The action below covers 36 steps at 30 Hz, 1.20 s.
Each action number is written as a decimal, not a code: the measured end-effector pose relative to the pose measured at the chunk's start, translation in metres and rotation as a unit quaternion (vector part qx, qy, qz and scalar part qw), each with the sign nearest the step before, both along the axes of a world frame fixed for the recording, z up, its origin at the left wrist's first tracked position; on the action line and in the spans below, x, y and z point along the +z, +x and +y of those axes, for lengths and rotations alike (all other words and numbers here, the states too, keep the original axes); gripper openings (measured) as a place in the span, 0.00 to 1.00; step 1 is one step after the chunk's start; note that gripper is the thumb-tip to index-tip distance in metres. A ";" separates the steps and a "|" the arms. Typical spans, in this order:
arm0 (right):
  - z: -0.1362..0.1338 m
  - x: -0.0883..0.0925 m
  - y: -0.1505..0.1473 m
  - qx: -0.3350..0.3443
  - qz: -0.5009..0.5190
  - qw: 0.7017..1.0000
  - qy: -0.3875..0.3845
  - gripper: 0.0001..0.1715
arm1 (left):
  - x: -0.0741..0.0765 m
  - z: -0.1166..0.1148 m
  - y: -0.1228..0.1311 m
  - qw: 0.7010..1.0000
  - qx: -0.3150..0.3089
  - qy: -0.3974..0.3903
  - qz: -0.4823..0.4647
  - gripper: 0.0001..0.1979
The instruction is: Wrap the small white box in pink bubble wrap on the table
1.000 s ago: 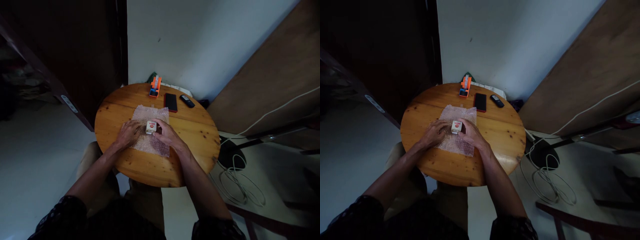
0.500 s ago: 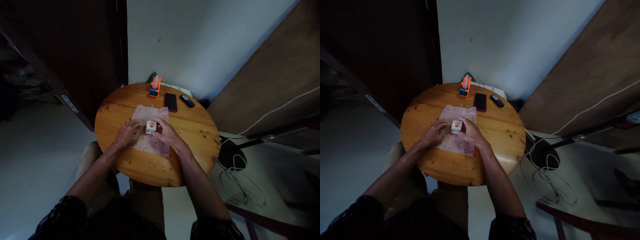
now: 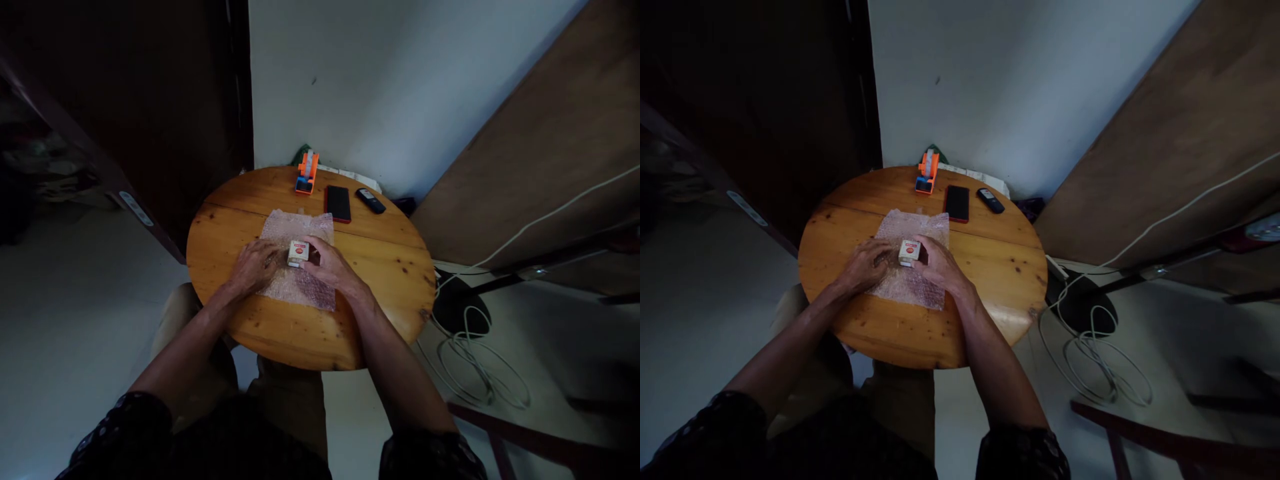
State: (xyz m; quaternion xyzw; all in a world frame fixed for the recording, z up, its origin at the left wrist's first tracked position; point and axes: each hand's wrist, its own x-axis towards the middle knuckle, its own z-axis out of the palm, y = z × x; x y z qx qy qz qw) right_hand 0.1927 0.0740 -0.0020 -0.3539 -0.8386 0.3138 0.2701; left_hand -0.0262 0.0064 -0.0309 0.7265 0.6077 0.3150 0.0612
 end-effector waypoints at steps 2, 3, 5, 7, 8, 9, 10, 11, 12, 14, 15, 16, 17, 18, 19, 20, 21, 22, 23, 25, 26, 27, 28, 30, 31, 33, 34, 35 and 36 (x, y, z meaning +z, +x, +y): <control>0.000 0.001 0.000 -0.002 0.002 1.000 0.002 0.34 | 0.000 0.000 0.000 1.000 0.000 -0.002 -0.003 0.18; -0.001 0.001 0.000 0.000 0.004 1.000 0.002 0.35 | 0.000 0.000 0.000 1.000 0.001 -0.002 -0.004 0.18; -0.001 0.002 0.000 0.009 0.009 1.000 -0.002 0.36 | 0.000 0.000 0.000 1.000 0.001 0.000 -0.009 0.17; -0.001 0.002 0.001 0.020 0.018 1.000 -0.014 0.37 | -0.002 0.001 -0.001 1.000 -0.005 0.006 -0.021 0.17; -0.001 0.003 0.002 0.026 0.022 0.999 -0.021 0.38 | -0.003 0.001 -0.002 0.999 -0.007 0.012 -0.030 0.17; -0.001 0.003 0.003 0.030 0.028 0.999 -0.028 0.38 | -0.004 0.002 -0.002 0.999 -0.006 0.020 -0.040 0.17; -0.001 0.004 0.003 0.033 0.032 0.998 -0.035 0.39 | -0.005 0.002 -0.003 0.998 -0.003 0.030 -0.050 0.16; -0.001 0.004 0.004 0.036 0.035 0.998 -0.042 0.40 | -0.005 0.003 -0.004 0.998 0.002 0.039 -0.059 0.16; -0.001 0.004 0.004 0.037 0.036 0.997 -0.050 0.40 | -0.005 0.003 -0.005 0.997 0.009 0.049 -0.066 0.16; -0.001 0.005 0.004 0.039 0.038 0.996 -0.065 0.41 | -0.002 0.002 -0.006 0.995 0.021 0.061 -0.070 0.15; -0.001 0.005 0.004 0.039 0.038 0.996 -0.072 0.41 | 0.001 0.000 -0.006 0.995 0.024 0.065 -0.066 0.14; -0.001 0.006 0.004 0.039 0.040 0.995 -0.077 0.42 | 0.005 -0.003 -0.006 0.996 0.026 0.068 -0.059 0.13; 0.000 0.006 0.004 0.039 0.041 0.995 -0.081 0.42 | 0.010 -0.007 -0.005 0.996 0.022 0.068 -0.048 0.13; 0.000 0.006 0.004 0.038 0.042 0.995 -0.082 0.42 | 0.016 -0.013 -0.004 0.997 0.013 0.067 -0.036 0.11; 0.000 0.006 0.004 0.039 0.042 0.995 -0.083 0.42 | 0.021 -0.019 -0.003 0.998 -0.003 0.063 -0.023 0.10; 0.001 0.006 0.004 0.041 0.042 0.995 -0.084 0.42 | 0.026 -0.027 -0.001 0.998 -0.025 0.053 -0.010 0.10; 0.001 0.006 0.004 0.043 0.043 0.994 -0.087 0.42 | 0.031 -0.035 0.002 0.998 -0.048 0.046 0.000 0.10; 0.001 0.006 0.004 0.044 0.046 0.994 -0.088 0.41 | 0.035 -0.043 0.004 0.997 -0.071 0.039 0.009 0.10; 0.001 0.007 0.004 0.045 0.050 0.994 -0.089 0.41 | 0.037 -0.050 0.007 0.996 -0.088 0.026 0.017 0.11; 0.002 0.007 0.005 0.045 0.057 0.994 -0.084 0.41 | 0.040 -0.063 0.012 0.994 -0.105 0.007 0.032 0.11; 0.002 0.008 0.005 0.043 0.060 0.994 -0.076 0.41 | 0.040 -0.067 0.015 0.993 -0.109 -0.001 0.033 0.11; 0.002 0.008 0.005 0.042 0.061 0.995 -0.068 0.41 | 0.040 -0.070 0.017 0.993 -0.111 -0.006 0.032 0.11; 0.002 0.007 0.005 0.041 0.062 0.995 -0.061 0.41 | 0.040 -0.072 0.019 0.993 -0.112 -0.010 0.028 0.11; 0.001 0.007 0.005 0.040 0.063 0.996 -0.053 0.40 | 0.040 -0.071 0.023 0.994 -0.111 -0.007 0.012 0.11; 0.001 0.006 0.005 0.040 0.065 0.996 -0.054 0.40 | 0.040 -0.068 0.024 0.994 -0.110 0.000 0.002 0.10; 0.001 0.006 0.004 0.041 0.070 0.995 -0.062 0.39 | 0.043 -0.061 0.026 0.994 -0.108 0.014 -0.026 0.10; 0.000 0.005 0.005 0.039 0.073 0.994 -0.065 0.39 | 0.046 -0.057 0.026 0.993 -0.103 0.020 -0.045 0.09; 0.000 0.006 0.005 0.036 0.075 0.994 -0.066 0.38 | 0.049 -0.052 0.025 0.993 -0.096 0.022 -0.066 0.09; 0.000 0.006 0.005 0.030 0.076 0.995 -0.064 0.37 | 0.052 -0.047 0.024 0.992 -0.088 0.021 -0.088 0.09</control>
